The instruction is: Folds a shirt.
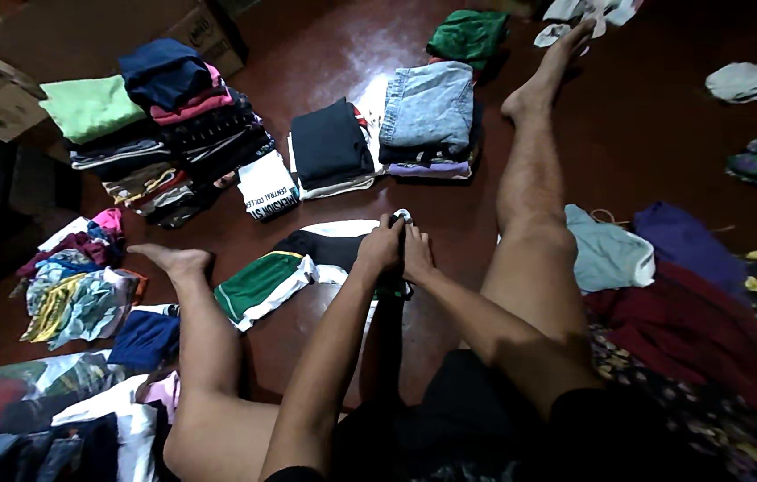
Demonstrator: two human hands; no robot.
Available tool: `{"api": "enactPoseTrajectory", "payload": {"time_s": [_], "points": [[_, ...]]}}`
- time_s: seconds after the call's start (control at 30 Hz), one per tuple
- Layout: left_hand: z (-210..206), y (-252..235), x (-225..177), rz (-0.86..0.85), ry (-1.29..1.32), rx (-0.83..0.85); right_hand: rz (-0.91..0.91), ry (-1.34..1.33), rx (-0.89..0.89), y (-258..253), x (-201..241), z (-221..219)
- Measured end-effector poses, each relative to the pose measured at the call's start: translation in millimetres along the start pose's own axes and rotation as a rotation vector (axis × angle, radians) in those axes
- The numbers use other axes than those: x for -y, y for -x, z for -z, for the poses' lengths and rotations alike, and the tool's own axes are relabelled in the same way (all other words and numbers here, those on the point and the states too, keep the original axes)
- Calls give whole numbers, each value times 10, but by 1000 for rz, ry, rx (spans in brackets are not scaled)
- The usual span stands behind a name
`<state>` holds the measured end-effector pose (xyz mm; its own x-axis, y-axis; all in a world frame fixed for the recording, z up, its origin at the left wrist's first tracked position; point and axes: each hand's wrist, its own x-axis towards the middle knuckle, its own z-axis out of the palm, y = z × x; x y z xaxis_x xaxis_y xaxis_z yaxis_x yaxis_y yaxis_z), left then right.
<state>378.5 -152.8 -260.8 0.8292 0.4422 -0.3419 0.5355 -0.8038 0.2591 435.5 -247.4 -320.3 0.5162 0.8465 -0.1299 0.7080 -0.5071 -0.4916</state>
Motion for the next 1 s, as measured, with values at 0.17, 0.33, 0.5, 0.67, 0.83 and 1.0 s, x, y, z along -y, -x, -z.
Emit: {"api": "enactPoseTrajectory", "payload": {"time_s": [0.17,0.33,0.5,0.67,0.83,1.0], "points": [[26,-19,-74,29,24,26,27,-40,105,91,-60,85],[-8,28,-142,16,59,15,-146,-7,270,36,-27,-127],[-25,63,-19,-34,101,-54,12,-91,96,-1,-94,50],[-95,54,-35,-61,88,-69,7,174,253,16,-142,-81],[-139,35,-65,-62,65,-50,-87,172,303,111,-54,-51],[-51,78,-32,-60,69,-104,106,131,-31,58,-76,-25]]}}
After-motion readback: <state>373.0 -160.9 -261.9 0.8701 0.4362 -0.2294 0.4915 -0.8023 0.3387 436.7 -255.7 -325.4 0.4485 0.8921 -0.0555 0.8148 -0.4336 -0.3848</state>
